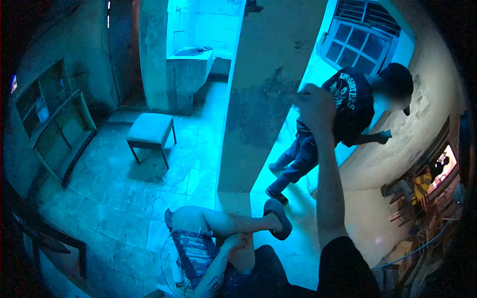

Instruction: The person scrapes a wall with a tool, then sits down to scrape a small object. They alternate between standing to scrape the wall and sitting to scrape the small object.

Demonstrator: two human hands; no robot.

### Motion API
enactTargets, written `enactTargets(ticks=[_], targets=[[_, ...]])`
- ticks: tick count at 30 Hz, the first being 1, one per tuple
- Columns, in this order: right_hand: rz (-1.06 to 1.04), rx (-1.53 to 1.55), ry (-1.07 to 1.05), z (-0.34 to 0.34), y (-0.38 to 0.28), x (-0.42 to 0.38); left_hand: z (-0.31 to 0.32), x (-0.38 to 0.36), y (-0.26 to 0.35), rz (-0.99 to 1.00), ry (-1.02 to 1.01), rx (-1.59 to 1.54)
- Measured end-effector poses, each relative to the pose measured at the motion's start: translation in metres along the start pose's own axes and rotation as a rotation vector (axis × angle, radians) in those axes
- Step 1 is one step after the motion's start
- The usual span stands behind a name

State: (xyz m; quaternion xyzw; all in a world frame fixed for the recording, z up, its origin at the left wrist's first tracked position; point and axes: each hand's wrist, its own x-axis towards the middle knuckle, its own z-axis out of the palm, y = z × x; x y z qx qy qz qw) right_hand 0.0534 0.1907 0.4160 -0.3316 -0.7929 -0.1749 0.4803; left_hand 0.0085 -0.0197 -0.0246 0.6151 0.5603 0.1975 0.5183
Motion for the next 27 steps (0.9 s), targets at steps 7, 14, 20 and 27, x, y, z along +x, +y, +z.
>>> enactTargets(ticks=[7, 14, 20, 27], targets=[[0.179, 0.176, -0.135, -0.043, -0.015, 0.010, 0.013, 0.045, -0.034, -0.246, 0.082, -0.498], [0.115, 0.178, -0.065, -0.032, -0.027, 0.003, -0.009, -0.008, 0.020, -0.159, 0.164, -0.260], [0.033, -0.117, -0.098, -0.014, -0.014, 0.003, 0.046, 0.054, -0.093, 0.066, 0.215, -0.644], [-0.009, 0.178, -0.193, 0.016, -0.004, 0.006, -0.010, -0.005, 0.013, -0.145, 0.050, -0.240]])
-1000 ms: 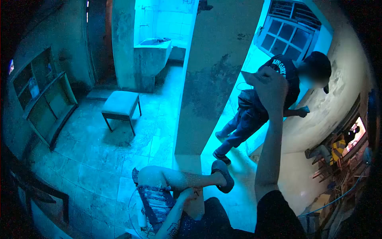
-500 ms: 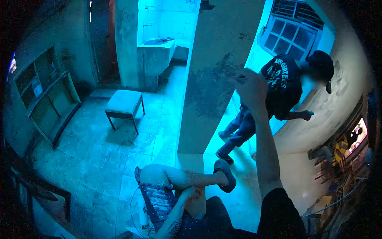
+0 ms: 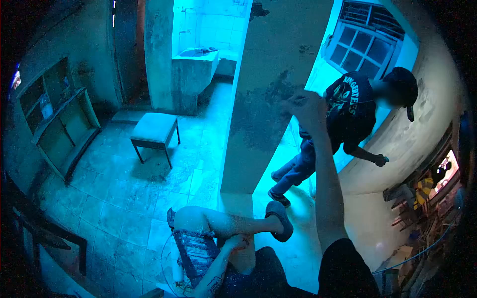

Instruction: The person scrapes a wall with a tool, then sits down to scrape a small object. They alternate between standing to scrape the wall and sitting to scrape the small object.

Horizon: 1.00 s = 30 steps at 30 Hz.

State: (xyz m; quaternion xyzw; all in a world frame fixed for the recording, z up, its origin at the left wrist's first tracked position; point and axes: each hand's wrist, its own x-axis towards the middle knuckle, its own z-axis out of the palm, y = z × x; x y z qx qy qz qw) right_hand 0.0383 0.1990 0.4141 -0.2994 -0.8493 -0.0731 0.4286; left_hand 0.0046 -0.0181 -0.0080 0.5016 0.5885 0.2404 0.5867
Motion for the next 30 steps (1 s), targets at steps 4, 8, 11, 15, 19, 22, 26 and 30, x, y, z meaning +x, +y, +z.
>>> enactTargets(ticks=[4, 8, 11, 15, 19, 22, 26, 30], targets=[[-0.008, -0.027, -0.059, -0.012, -0.022, -0.036, 0.016, 0.029, -0.042, 0.036, 0.057, -0.049], [0.120, 0.265, -0.217, 0.011, -0.007, -0.107, 0.022, 0.069, -0.073, -0.187, 0.040, 0.199], [0.209, 0.265, -0.657, 0.015, -0.014, -0.167, 0.014, 0.009, -0.013, 0.273, 0.179, -0.061], [-0.475, 0.284, -0.678, 0.028, 0.012, -0.257, 0.002, -0.031, 0.056, 0.233, 0.010, -0.465], [0.371, 0.566, -0.772, 0.025, 0.006, -0.310, 0.005, -0.028, 0.052, 0.194, 0.118, -0.625], [0.566, 0.569, -0.681, 0.040, 0.005, -0.355, 0.015, -0.042, 0.073, 0.088, 0.486, -0.591], [1.101, 1.057, -0.480, 0.058, -0.002, -0.425, 0.046, -0.022, 0.026, 0.161, 0.673, -0.672], [1.495, 1.326, -0.534, 0.060, -0.002, -0.463, 0.053, -0.016, 0.008, 0.187, 0.605, -0.378]])
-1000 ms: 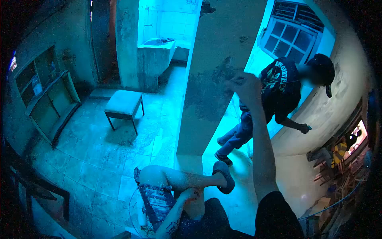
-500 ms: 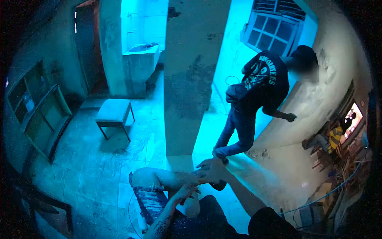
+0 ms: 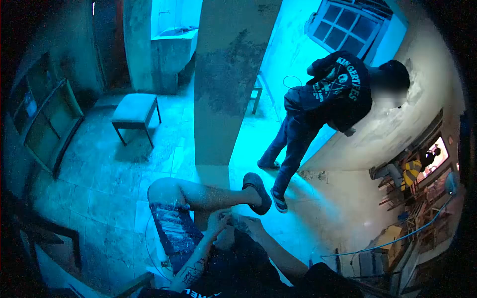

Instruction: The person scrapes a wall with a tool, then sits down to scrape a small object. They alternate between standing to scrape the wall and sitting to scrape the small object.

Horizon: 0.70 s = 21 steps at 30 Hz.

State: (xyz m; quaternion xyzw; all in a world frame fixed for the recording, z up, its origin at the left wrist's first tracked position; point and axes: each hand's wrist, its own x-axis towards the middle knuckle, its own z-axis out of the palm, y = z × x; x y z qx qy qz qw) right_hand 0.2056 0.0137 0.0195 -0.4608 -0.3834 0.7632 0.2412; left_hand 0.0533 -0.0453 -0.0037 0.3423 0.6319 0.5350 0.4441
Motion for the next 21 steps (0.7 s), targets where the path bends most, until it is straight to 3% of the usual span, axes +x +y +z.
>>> enactTargets(ticks=[1, 3, 4, 7, 9, 12, 13, 15, 17, 19, 20, 21], targets=[[0.055, 0.079, 0.013, 0.003, -0.004, -0.006, 0.002, 0.003, -0.001, -0.010, 0.011, -0.010], [0.060, 0.126, -0.099, 0.007, -0.012, -0.012, 0.003, 0.008, 0.000, 0.197, 0.057, 0.074], [0.093, 0.111, -0.060, 0.008, -0.012, -0.009, 0.002, 0.006, 0.004, 0.024, -0.003, -0.073], [0.090, 0.071, -0.012, 0.013, -0.016, -0.004, -0.002, 0.002, 0.018, -0.109, -0.029, -0.316], [0.061, 0.056, -0.008, 0.016, -0.019, 0.001, -0.008, -0.005, 0.041, -0.107, 0.000, -0.246], [-0.220, -0.386, -0.014, 0.029, -0.043, 0.019, -0.015, -0.004, 0.046, -0.122, 0.053, -0.226], [-0.224, -0.386, -0.016, 0.023, -0.052, 0.032, -0.016, -0.003, 0.045, -0.139, 0.078, -0.286], [-0.320, -1.144, 0.004, 0.012, -0.070, 0.066, -0.014, -0.001, 0.045, -0.109, 0.122, -0.377], [-0.738, -0.960, 0.032, 0.078, -0.149, 0.012, -0.012, 0.002, 0.040, -0.079, 0.165, -0.469], [-0.710, -0.867, 0.081, 0.093, -0.204, 0.014, -0.011, 0.009, 0.031, -0.171, 0.127, -0.601], [-0.655, -0.839, 0.067, 0.075, -0.218, 0.048, -0.016, -0.001, 0.049, -0.134, 0.014, -0.534], [-0.902, -0.845, 0.025, 0.091, -0.250, 0.030, -0.017, 0.000, 0.048, -0.128, 0.014, -0.532]])
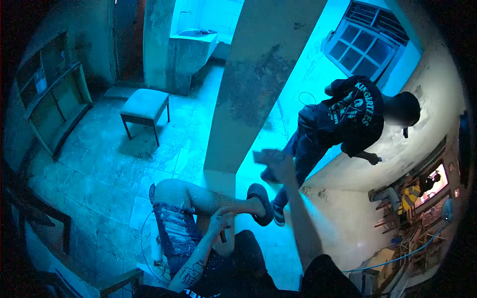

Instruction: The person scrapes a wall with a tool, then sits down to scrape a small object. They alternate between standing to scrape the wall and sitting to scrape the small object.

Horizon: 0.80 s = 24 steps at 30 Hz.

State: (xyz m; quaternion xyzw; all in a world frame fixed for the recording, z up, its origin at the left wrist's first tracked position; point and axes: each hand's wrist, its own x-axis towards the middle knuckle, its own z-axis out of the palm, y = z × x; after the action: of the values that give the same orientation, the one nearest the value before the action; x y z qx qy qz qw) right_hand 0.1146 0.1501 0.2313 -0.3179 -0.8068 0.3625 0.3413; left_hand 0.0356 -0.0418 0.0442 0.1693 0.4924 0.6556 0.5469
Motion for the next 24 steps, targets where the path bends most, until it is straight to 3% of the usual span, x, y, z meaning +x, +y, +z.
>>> enactTargets(ticks=[2, 4, 6, 8, 12, 16, 19, 21, 24], targets=[[-0.086, -0.184, -0.002, -0.030, -0.029, 0.038, -0.004, -0.001, -0.009, -0.155, -0.104, -0.011], [-0.178, -0.495, 0.016, -0.059, -0.090, 0.061, -0.009, 0.002, -0.021, -0.103, -0.148, -0.042], [-0.477, -0.660, 0.102, -0.082, -0.143, 0.076, -0.010, 0.007, -0.021, -0.159, -0.090, -0.092], [-0.586, -0.747, 0.220, -0.096, -0.191, 0.087, -0.008, 0.009, -0.019, -0.229, -0.088, -0.133], [-0.818, -1.322, 0.302, -0.120, -0.250, 0.122, -0.006, 0.004, -0.011, -0.225, -0.053, -0.110], [-0.921, -1.414, 0.238, -0.118, -0.281, 0.158, -0.005, 0.003, -0.010, -0.188, -0.044, -0.060], [-0.974, -1.291, 0.062, -0.101, -0.283, 0.167, -0.009, 0.008, -0.020, -0.270, -0.019, -0.097], [-1.060, -1.496, -0.002, -0.092, -0.288, 0.163, -0.011, 0.008, -0.018, -0.248, -0.057, -0.086], [-0.950, -1.432, 0.051, -0.080, -0.291, 0.145, -0.010, 0.009, -0.009, -0.300, -0.132, -0.112]])
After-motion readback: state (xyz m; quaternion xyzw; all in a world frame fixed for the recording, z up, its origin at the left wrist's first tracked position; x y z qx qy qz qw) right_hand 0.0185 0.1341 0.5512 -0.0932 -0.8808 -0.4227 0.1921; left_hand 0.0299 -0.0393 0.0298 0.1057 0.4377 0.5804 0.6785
